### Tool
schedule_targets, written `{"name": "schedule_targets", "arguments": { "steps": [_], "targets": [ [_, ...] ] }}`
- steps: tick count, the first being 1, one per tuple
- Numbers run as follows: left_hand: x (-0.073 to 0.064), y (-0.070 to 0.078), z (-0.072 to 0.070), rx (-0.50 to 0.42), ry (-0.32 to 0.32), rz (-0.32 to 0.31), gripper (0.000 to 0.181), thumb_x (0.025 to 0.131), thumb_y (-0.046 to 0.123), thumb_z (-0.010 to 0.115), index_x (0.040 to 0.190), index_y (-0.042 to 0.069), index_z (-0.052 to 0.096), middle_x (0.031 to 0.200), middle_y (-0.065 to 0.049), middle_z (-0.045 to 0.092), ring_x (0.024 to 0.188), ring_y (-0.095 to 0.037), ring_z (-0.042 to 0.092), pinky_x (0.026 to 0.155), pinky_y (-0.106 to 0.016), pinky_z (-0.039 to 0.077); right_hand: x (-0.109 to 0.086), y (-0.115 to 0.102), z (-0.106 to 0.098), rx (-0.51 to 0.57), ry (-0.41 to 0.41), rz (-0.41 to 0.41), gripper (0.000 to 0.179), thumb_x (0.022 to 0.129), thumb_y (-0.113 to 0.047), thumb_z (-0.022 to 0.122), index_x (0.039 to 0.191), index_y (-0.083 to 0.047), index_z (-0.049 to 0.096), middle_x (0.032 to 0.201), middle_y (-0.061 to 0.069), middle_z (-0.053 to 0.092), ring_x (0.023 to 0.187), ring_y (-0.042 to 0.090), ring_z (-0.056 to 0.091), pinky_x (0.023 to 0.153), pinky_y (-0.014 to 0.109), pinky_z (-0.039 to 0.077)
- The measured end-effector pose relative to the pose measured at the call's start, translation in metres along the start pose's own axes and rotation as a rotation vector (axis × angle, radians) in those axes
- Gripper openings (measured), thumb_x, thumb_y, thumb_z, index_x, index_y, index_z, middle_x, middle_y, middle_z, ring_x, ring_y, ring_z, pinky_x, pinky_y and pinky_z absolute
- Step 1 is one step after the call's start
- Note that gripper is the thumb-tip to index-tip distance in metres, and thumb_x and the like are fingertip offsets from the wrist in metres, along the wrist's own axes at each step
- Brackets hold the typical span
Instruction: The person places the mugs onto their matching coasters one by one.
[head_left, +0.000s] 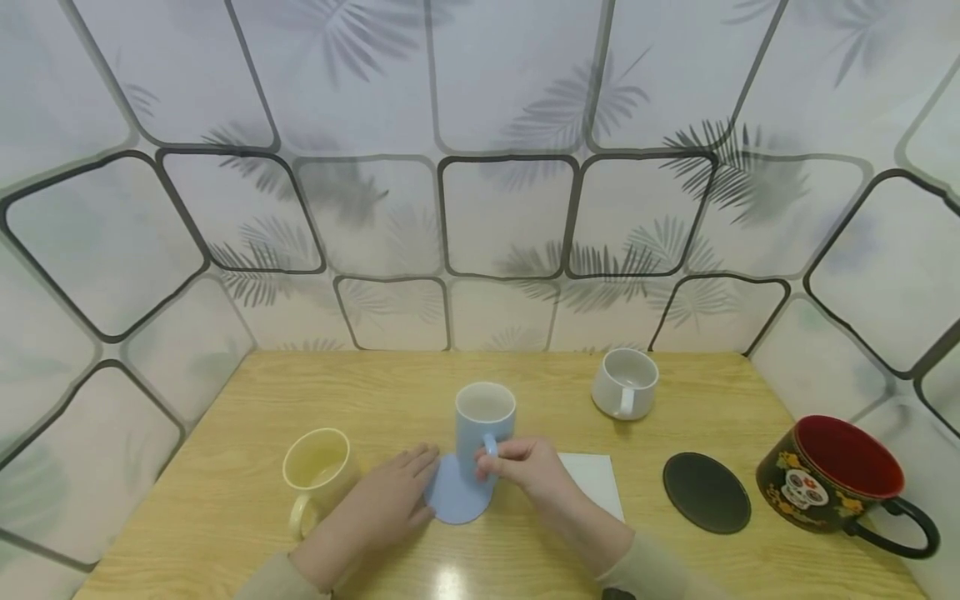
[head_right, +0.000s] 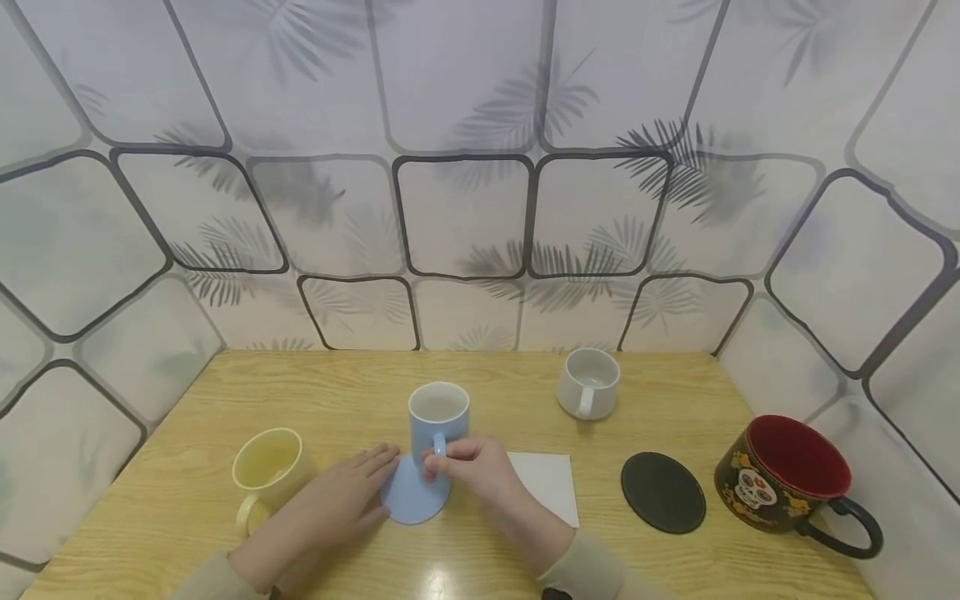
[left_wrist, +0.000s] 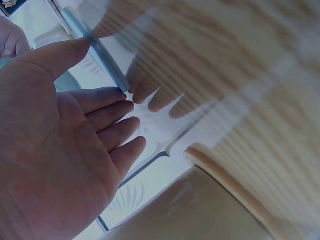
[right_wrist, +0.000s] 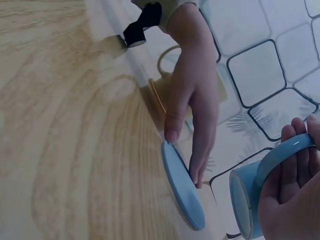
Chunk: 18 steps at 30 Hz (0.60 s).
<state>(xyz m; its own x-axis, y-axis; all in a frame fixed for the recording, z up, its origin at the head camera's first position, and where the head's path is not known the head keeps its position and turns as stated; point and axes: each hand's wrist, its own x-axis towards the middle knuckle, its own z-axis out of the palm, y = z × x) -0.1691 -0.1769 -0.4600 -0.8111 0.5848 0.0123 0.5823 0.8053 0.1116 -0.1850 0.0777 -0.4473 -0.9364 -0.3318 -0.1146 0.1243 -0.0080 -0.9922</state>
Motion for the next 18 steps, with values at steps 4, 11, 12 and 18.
{"name": "schedule_targets", "arguments": {
  "steps": [4,11,12,18],
  "targets": [
    [0.0,0.0,0.0,-0.01,0.002,-0.001,0.069,0.094,0.034,0.077,0.147,-0.005,0.057,0.158,-0.019,0.056,0.148,-0.038,0.053,0.124,-0.053,0.045,-0.001,0.004,0.006,0.021,-0.004,-0.02,0.019,0.09,-0.012,0.083,0.077,-0.026,0.083,0.094,-0.013,0.082,0.109,0.009,0.068,0.106,0.031,0.043],
    [-0.001,-0.001,0.0,-0.012,-0.002,0.001,0.068,0.096,0.034,0.076,0.148,-0.004,0.056,0.159,-0.019,0.054,0.149,-0.037,0.052,0.125,-0.054,0.044,-0.005,0.009,0.015,0.044,-0.021,-0.035,0.012,0.089,-0.015,0.086,0.083,-0.025,0.084,0.089,-0.014,0.082,0.106,0.01,0.069,0.106,0.03,0.043],
    [-0.001,-0.001,0.0,-0.013,-0.003,0.0,0.068,0.096,0.034,0.076,0.149,-0.004,0.056,0.159,-0.019,0.054,0.149,-0.037,0.051,0.125,-0.054,0.043,-0.005,0.01,0.016,0.049,-0.023,-0.037,0.011,0.088,-0.015,0.086,0.084,-0.025,0.085,0.089,-0.014,0.082,0.107,0.01,0.069,0.106,0.029,0.043],
    [-0.001,0.0,0.0,-0.023,-0.003,-0.003,0.068,0.096,0.034,0.075,0.149,-0.004,0.056,0.16,-0.019,0.053,0.15,-0.038,0.051,0.125,-0.055,0.043,-0.009,0.015,0.023,0.078,0.011,-0.014,0.004,0.088,-0.01,0.085,0.092,-0.011,0.085,0.094,-0.007,0.083,0.109,0.01,0.068,0.106,0.028,0.044]
  ]
}}
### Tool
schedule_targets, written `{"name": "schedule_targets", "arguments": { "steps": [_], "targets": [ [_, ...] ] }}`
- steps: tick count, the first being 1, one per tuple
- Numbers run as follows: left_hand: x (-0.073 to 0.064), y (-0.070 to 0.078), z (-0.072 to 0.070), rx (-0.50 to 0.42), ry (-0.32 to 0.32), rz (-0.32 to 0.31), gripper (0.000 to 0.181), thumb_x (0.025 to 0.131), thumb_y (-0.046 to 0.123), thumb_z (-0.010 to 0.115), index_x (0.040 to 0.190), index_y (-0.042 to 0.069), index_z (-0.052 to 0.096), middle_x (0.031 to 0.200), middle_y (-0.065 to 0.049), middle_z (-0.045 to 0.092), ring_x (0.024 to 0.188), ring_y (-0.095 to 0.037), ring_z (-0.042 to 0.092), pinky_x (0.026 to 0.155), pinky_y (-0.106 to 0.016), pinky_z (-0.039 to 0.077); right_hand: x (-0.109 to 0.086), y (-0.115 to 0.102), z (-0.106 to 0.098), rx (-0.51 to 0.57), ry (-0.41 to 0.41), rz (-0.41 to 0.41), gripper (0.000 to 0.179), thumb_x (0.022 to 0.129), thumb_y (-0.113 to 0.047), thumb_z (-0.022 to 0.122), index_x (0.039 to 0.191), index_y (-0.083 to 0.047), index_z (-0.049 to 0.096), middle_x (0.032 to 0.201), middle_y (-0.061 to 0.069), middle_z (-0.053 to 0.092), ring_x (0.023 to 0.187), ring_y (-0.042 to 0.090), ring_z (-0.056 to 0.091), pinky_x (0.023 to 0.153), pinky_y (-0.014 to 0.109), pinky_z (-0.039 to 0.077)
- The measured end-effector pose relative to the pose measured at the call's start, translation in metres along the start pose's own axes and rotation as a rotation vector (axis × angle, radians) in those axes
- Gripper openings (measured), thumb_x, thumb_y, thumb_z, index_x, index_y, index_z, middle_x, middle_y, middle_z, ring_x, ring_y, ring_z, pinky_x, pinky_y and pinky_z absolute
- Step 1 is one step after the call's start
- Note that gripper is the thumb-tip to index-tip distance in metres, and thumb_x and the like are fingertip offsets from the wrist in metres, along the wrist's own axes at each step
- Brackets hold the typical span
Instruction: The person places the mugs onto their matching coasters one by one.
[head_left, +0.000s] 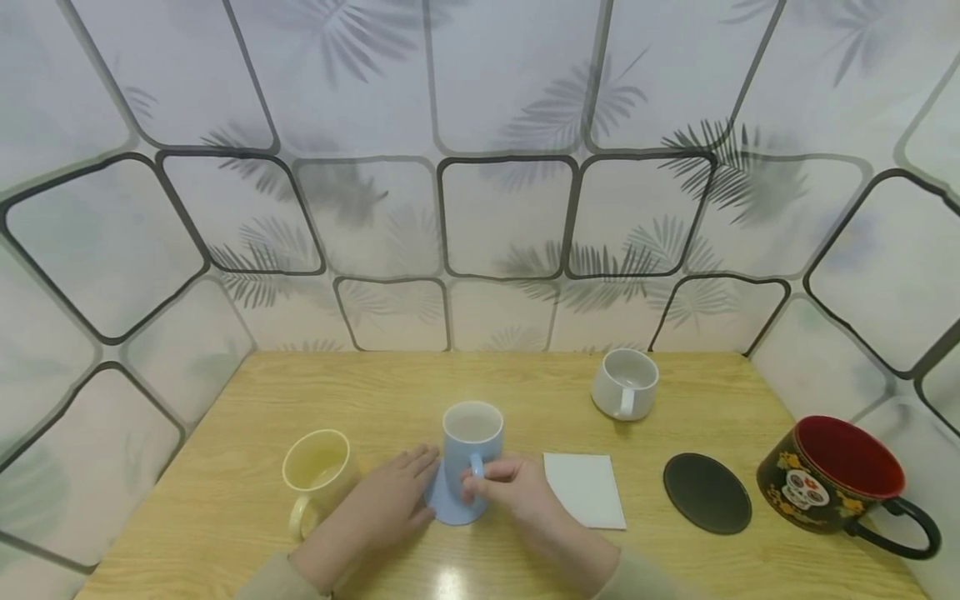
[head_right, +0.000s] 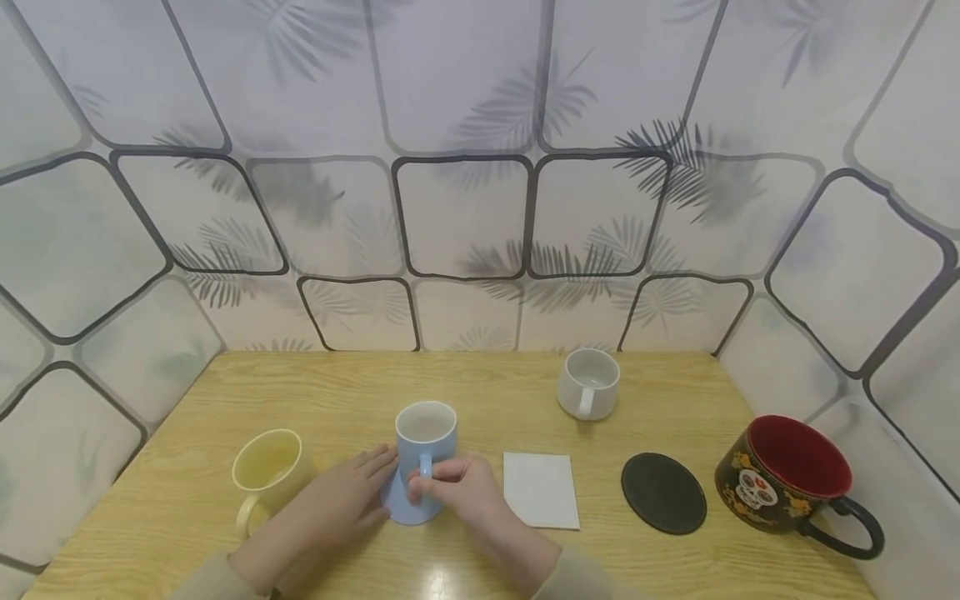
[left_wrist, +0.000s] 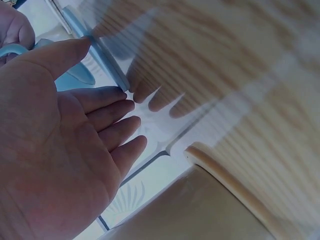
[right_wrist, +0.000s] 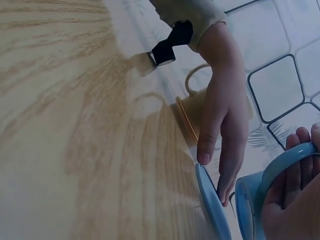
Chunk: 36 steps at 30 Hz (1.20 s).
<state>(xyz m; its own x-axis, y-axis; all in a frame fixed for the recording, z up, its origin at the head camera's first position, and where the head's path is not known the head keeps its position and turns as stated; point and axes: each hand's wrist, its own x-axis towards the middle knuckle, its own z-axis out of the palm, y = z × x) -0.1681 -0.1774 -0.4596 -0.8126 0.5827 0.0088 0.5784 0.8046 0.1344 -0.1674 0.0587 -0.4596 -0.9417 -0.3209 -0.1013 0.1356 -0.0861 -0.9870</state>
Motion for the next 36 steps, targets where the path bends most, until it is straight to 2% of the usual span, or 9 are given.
{"name": "schedule_targets", "arguments": {
  "steps": [7,15,17,21,24,29,36],
  "targets": [
    [0.001,-0.001,0.002,-0.001,-0.003,-0.012,0.069,0.096,0.035,0.075,0.15,-0.003,0.055,0.161,-0.018,0.053,0.15,-0.038,0.05,0.126,-0.054,0.042,-0.001,0.006,0.003,-0.006,0.012,0.002,0.005,0.088,-0.008,0.083,0.093,-0.008,0.085,0.099,0.0,0.084,0.111,0.012,0.067,0.104,0.028,0.046],
    [0.001,0.0,0.001,-0.004,0.008,-0.005,0.067,0.095,0.034,0.075,0.146,-0.005,0.058,0.157,-0.021,0.056,0.148,-0.039,0.053,0.124,-0.055,0.044,-0.003,0.014,0.008,0.007,-0.027,0.011,0.005,0.091,-0.008,0.08,0.087,-0.008,0.084,0.1,-0.005,0.084,0.11,0.011,0.068,0.1,0.026,0.05],
    [0.001,0.0,0.002,-0.006,0.015,0.0,0.065,0.095,0.034,0.075,0.145,-0.005,0.059,0.156,-0.022,0.057,0.147,-0.04,0.053,0.124,-0.055,0.044,-0.004,0.015,0.01,0.001,-0.024,0.01,0.007,0.091,-0.008,0.08,0.089,-0.002,0.082,0.1,-0.004,0.084,0.109,0.011,0.068,0.099,0.027,0.05],
    [0.002,-0.001,0.004,0.005,0.029,0.014,0.065,0.094,0.034,0.076,0.145,-0.003,0.06,0.156,-0.02,0.057,0.147,-0.039,0.054,0.123,-0.055,0.045,-0.006,0.02,0.015,-0.007,-0.017,-0.004,0.026,0.089,-0.008,0.082,0.101,0.015,0.075,0.095,-0.007,0.084,0.105,0.01,0.068,0.095,0.025,0.053],
    [0.003,-0.001,0.003,0.021,0.038,0.029,0.066,0.094,0.034,0.077,0.147,-0.001,0.059,0.156,-0.018,0.057,0.147,-0.037,0.053,0.123,-0.054,0.045,-0.006,0.023,0.019,-0.003,-0.028,-0.013,0.033,0.088,-0.005,0.082,0.106,0.019,0.071,0.091,-0.011,0.082,0.101,0.009,0.069,0.091,0.022,0.055],
    [0.002,-0.002,0.003,0.016,0.033,0.025,0.068,0.095,0.036,0.076,0.149,0.0,0.057,0.159,-0.018,0.054,0.15,-0.036,0.05,0.125,-0.054,0.043,-0.005,0.026,0.024,-0.003,-0.036,0.0,0.029,0.087,-0.001,0.08,0.107,0.018,0.072,0.084,-0.014,0.08,0.096,0.009,0.069,0.088,0.023,0.054],
    [0.002,-0.004,0.007,0.025,0.029,0.01,0.07,0.095,0.037,0.076,0.152,0.002,0.055,0.161,-0.017,0.052,0.15,-0.035,0.05,0.124,-0.053,0.045,-0.008,0.027,0.024,-0.037,-0.051,0.043,0.026,0.086,-0.01,0.085,0.103,0.009,0.078,0.094,-0.001,0.084,0.105,0.014,0.067,0.094,0.031,0.046]
  ]
}}
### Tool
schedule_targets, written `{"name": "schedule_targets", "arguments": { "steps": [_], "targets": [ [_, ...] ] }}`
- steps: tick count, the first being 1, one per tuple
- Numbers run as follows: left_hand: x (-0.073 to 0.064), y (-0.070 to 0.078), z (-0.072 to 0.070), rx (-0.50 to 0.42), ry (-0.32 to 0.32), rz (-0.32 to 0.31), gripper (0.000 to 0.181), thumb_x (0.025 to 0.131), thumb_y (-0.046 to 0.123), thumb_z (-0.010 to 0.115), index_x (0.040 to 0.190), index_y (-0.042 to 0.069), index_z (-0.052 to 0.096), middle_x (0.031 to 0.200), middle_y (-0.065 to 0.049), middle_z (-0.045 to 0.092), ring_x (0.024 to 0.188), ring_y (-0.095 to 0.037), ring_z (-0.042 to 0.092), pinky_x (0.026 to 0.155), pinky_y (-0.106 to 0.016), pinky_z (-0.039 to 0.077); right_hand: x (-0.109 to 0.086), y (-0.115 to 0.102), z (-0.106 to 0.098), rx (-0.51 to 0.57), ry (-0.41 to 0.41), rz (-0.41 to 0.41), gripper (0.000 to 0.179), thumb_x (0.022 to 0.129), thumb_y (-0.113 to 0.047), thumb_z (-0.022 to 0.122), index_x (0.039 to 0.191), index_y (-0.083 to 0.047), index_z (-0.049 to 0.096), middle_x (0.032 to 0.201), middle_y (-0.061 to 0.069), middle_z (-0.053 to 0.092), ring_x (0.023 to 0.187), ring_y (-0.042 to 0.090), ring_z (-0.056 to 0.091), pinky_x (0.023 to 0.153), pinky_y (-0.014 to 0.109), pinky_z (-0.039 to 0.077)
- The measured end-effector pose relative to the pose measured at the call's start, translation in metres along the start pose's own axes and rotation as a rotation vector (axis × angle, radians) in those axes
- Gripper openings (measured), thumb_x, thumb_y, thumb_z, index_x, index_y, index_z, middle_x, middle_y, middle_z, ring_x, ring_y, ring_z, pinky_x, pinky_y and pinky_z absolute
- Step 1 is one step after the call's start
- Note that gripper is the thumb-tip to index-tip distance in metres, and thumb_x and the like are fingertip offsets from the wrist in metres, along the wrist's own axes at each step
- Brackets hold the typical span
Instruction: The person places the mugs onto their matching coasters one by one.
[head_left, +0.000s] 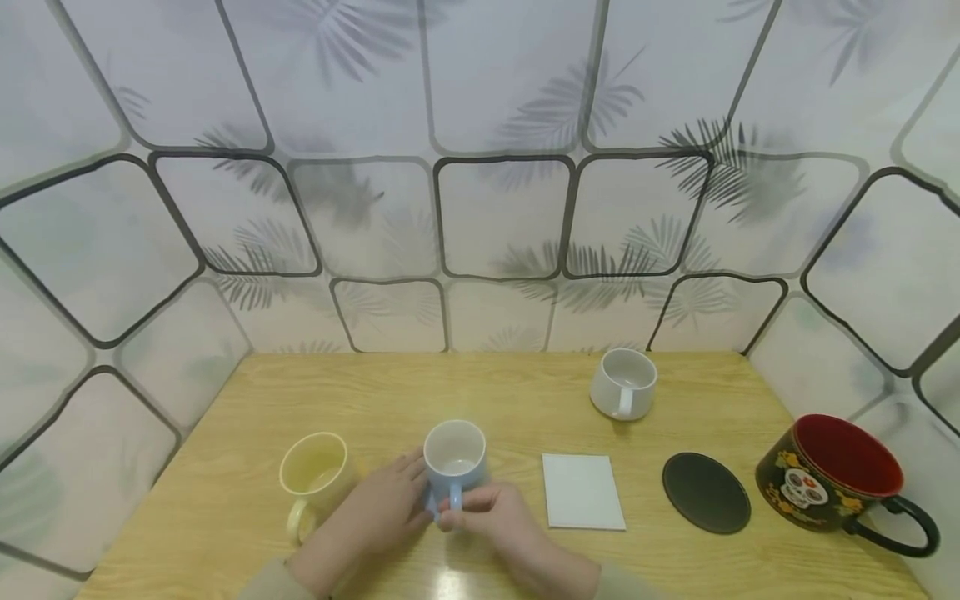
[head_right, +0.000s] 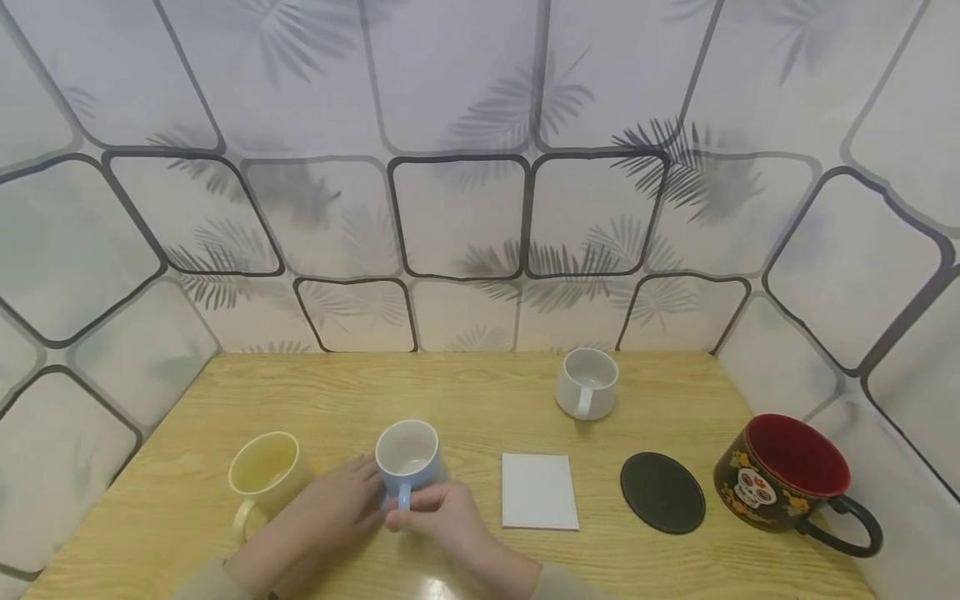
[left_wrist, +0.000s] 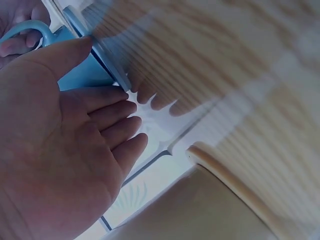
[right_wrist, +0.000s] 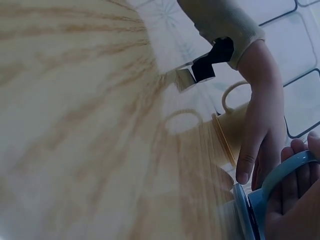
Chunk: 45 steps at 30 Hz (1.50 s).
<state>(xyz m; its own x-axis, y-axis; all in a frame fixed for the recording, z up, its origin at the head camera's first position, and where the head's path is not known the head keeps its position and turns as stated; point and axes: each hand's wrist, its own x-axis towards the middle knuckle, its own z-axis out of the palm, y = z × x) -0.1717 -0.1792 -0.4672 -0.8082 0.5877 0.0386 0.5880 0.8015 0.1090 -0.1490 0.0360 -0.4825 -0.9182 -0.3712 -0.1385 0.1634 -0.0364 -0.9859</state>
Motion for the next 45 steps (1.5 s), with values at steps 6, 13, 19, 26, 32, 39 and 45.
{"name": "schedule_targets", "arguments": {
  "steps": [6,13,19,26,32,39,45],
  "targets": [
    [-0.0006,0.0016,0.0014,0.016,0.016,0.007,0.071,0.093,0.036,0.078,0.151,0.001,0.055,0.16,-0.018,0.053,0.148,-0.037,0.053,0.12,-0.053,0.049,-0.001,0.003,-0.002,-0.031,-0.021,0.014,0.026,0.087,-0.012,0.085,0.102,0.007,0.079,0.098,0.003,0.084,0.106,0.014,0.068,0.095,0.031,0.048],
    [-0.0015,0.0026,0.0029,0.057,0.077,0.038,0.064,0.099,0.038,0.072,0.149,0.0,0.058,0.154,-0.02,0.058,0.139,-0.039,0.06,0.113,-0.053,0.055,-0.0039,0.0022,-0.0026,-0.023,-0.059,0.005,0.027,0.09,-0.01,0.082,0.108,0.009,0.077,0.103,0.012,0.083,0.106,0.012,0.072,0.101,0.03,0.049],
    [-0.0005,0.002,0.0044,0.083,0.091,0.049,0.064,0.1,0.039,0.071,0.149,0.001,0.057,0.156,-0.018,0.058,0.143,-0.038,0.058,0.115,-0.051,0.054,-0.0062,-0.0006,-0.0036,-0.025,-0.077,0.019,0.027,0.092,-0.012,0.081,0.109,0.008,0.076,0.107,0.013,0.083,0.108,0.013,0.072,0.106,0.033,0.046],
    [0.0011,0.0007,0.0071,0.141,0.109,0.068,0.065,0.098,0.043,0.072,0.147,0.002,0.06,0.156,-0.016,0.058,0.144,-0.036,0.057,0.117,-0.05,0.052,-0.004,-0.0002,-0.0037,-0.047,-0.068,0.02,0.026,0.091,-0.014,0.082,0.109,0.006,0.078,0.102,0.011,0.084,0.11,0.014,0.071,0.105,0.033,0.046],
    [0.0012,0.0001,0.0086,0.167,0.107,0.054,0.066,0.099,0.046,0.071,0.147,0.002,0.06,0.155,-0.016,0.059,0.143,-0.035,0.057,0.116,-0.05,0.053,-0.0028,-0.0005,-0.0023,-0.042,-0.063,0.031,0.026,0.092,-0.013,0.082,0.109,0.006,0.078,0.101,0.01,0.084,0.11,0.014,0.07,0.103,0.03,0.047],
    [0.0002,0.0027,0.0044,0.16,0.086,0.049,0.065,0.099,0.042,0.071,0.148,0.001,0.059,0.155,-0.016,0.059,0.145,-0.035,0.057,0.118,-0.051,0.051,-0.0051,-0.0013,-0.0037,-0.04,-0.088,0.02,0.026,0.093,-0.012,0.08,0.112,0.007,0.077,0.105,0.013,0.083,0.111,0.013,0.07,0.105,0.03,0.048],
    [-0.0006,0.0033,0.0,0.142,0.064,0.054,0.064,0.099,0.04,0.071,0.148,0.0,0.058,0.155,-0.017,0.059,0.144,-0.036,0.057,0.119,-0.054,0.05,-0.0072,-0.001,-0.0078,-0.058,-0.142,-0.007,0.028,0.096,-0.013,0.077,0.115,0.006,0.076,0.116,0.02,0.08,0.111,0.013,0.074,0.107,0.03,0.05]
  ]
}}
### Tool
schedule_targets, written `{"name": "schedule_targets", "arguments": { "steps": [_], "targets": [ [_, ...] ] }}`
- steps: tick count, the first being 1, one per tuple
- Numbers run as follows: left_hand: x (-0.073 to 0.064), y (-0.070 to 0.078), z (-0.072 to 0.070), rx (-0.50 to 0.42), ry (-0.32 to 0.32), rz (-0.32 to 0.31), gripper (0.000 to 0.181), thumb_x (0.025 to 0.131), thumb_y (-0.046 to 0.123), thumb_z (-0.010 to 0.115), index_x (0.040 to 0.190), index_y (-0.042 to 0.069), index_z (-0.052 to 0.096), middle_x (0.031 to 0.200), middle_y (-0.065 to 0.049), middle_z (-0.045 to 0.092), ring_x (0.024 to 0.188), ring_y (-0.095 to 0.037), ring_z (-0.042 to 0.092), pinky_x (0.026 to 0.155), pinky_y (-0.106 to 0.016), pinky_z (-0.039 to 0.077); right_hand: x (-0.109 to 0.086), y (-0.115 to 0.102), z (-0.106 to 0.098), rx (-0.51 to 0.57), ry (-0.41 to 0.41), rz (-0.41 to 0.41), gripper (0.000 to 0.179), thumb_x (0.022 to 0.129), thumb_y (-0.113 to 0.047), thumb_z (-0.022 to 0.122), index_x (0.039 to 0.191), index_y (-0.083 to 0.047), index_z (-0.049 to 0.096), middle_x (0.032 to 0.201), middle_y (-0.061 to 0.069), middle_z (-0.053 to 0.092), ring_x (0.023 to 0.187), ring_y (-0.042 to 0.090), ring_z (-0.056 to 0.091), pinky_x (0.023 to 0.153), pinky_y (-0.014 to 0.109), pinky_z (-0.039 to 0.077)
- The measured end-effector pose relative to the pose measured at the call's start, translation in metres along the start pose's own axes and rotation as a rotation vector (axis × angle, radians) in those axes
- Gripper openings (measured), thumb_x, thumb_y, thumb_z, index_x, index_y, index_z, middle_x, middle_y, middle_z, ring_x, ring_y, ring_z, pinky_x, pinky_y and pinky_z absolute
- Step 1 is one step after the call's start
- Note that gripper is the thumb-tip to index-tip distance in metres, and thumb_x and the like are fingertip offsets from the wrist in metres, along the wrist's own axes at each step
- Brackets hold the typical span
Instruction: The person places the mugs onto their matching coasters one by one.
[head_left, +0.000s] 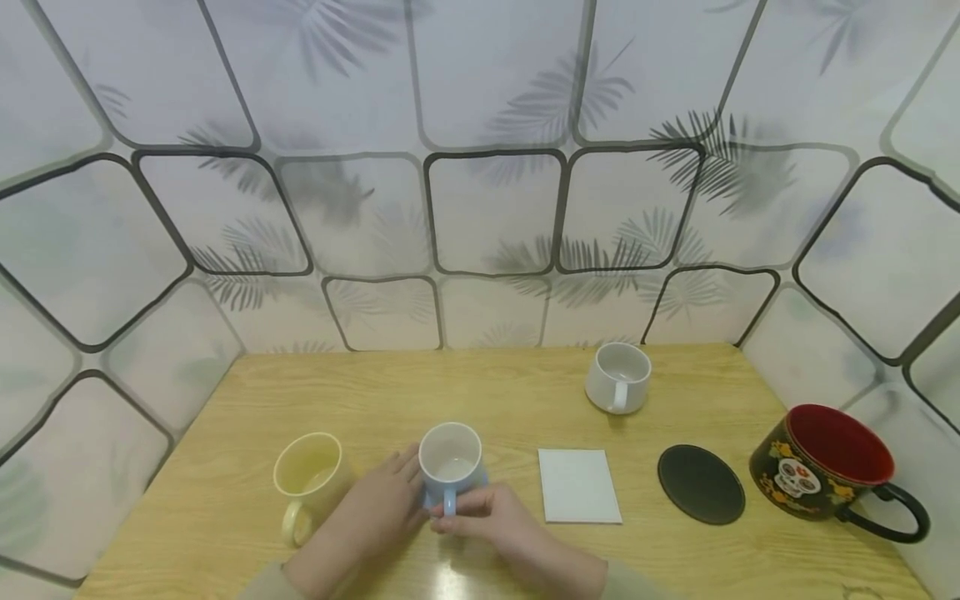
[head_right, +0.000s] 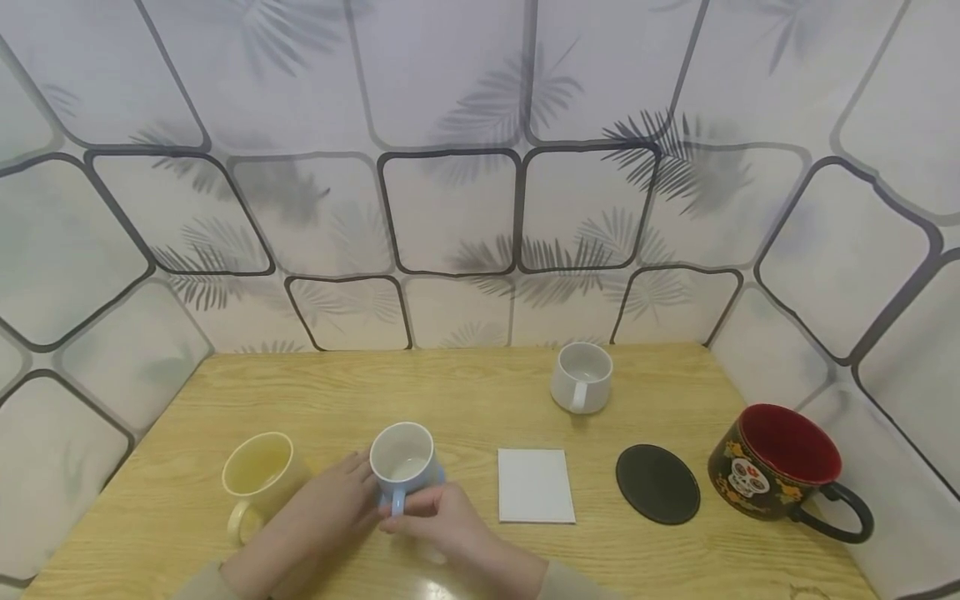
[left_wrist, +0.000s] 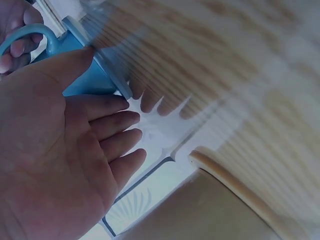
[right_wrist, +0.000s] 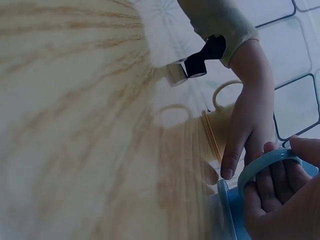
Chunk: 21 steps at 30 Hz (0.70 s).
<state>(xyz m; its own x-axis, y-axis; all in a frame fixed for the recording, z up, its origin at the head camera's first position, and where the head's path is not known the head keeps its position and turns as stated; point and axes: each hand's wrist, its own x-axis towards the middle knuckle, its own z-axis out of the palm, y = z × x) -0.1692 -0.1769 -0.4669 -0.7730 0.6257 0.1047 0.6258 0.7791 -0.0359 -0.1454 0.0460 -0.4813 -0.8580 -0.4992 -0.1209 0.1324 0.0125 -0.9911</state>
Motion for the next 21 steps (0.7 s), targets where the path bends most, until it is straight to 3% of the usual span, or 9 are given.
{"name": "schedule_targets", "arguments": {
  "steps": [8,15,21],
  "targets": [
    [0.0,-0.003,0.0,-0.068,-0.008,-0.007,0.069,0.095,0.036,0.076,0.151,0.002,0.055,0.157,-0.018,0.056,0.147,-0.038,0.053,0.12,-0.057,0.047,-0.004,-0.003,-0.005,0.016,-0.054,-0.02,0.03,0.1,-0.015,0.073,0.121,0.007,0.074,0.122,0.025,0.077,0.115,0.014,0.073,0.106,0.027,0.052],
    [-0.001,-0.004,-0.002,-0.049,-0.005,-0.001,0.069,0.094,0.037,0.076,0.15,0.003,0.056,0.156,-0.019,0.057,0.144,-0.04,0.056,0.119,-0.058,0.048,-0.007,-0.007,-0.01,0.021,-0.102,-0.031,0.034,0.102,-0.014,0.068,0.126,0.01,0.069,0.13,0.027,0.072,0.123,0.025,0.073,0.11,0.031,0.054],
    [-0.004,-0.004,-0.01,-0.056,0.01,-0.006,0.066,0.095,0.037,0.075,0.148,0.001,0.057,0.155,-0.021,0.058,0.142,-0.042,0.057,0.121,-0.057,0.047,-0.011,-0.011,-0.02,-0.006,-0.059,0.026,0.035,0.101,-0.018,0.069,0.126,0.006,0.072,0.13,0.019,0.076,0.123,0.015,0.066,0.109,0.032,0.051]
  ]
}}
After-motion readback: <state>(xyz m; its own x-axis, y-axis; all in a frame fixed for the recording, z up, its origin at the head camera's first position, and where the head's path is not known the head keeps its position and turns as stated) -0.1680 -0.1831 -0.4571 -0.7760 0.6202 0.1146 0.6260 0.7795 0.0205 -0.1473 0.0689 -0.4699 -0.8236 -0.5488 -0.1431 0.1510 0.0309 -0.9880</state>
